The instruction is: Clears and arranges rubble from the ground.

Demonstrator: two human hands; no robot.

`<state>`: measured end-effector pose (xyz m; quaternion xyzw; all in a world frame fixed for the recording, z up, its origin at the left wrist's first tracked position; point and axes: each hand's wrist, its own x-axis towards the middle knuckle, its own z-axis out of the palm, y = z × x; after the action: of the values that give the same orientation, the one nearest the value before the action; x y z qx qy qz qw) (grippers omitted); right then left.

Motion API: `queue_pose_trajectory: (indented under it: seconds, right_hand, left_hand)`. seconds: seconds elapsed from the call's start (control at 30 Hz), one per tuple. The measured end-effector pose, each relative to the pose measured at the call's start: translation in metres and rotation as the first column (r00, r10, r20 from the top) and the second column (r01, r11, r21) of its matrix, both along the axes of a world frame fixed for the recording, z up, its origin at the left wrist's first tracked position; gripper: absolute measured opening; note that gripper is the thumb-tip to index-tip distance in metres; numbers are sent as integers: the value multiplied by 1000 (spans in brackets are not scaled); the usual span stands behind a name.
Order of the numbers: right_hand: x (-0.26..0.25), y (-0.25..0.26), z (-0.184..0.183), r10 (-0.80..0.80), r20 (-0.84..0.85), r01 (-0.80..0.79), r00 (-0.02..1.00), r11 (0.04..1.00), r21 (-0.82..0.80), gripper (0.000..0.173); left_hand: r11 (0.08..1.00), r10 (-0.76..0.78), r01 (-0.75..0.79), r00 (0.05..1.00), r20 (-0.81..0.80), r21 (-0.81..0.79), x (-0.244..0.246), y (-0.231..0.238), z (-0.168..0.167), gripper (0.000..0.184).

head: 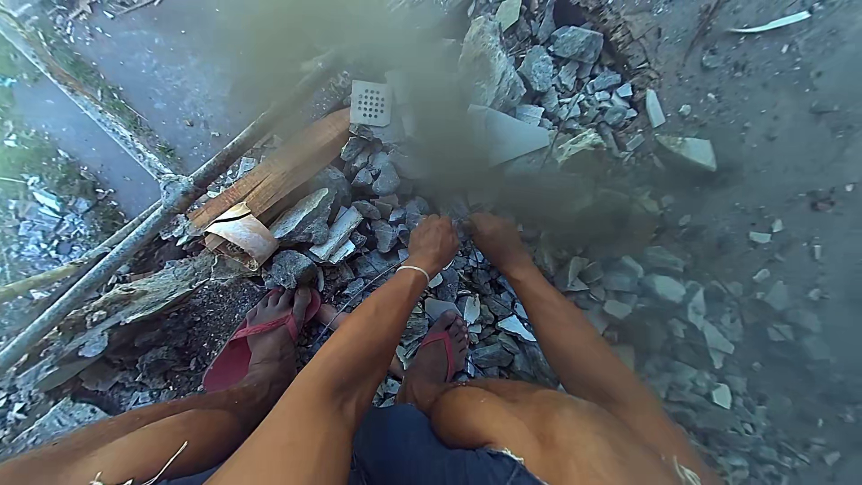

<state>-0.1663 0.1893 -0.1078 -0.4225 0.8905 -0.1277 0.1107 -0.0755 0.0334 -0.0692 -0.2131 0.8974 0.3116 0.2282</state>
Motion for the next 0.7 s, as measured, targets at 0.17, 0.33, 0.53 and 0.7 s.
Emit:
queue_pose_trajectory:
  seconds: [0.17,0.33,0.53,0.7]
  right_hand:
    - [8,-2,-8,-82,-21,81,996,995,-53,27]
    - [13,-13,-8,-141,-74,137,987,989,-51,22]
    - [14,-18,-8,-193,-97,191,976,981,-33,24]
    - [-9,-35,8,-273,117,260,955,959,110,28]
  left_hand:
    - [987,-161,160,982,98,13,-14,-13,2,38]
    - [917,-398,398,914,73,13,-28,-37,0,30]
    - [888,-460,460,887,51,2,-28,-38,-7,30]
    - [867,-498,499,865,59,-9,-38,-32,-12,25]
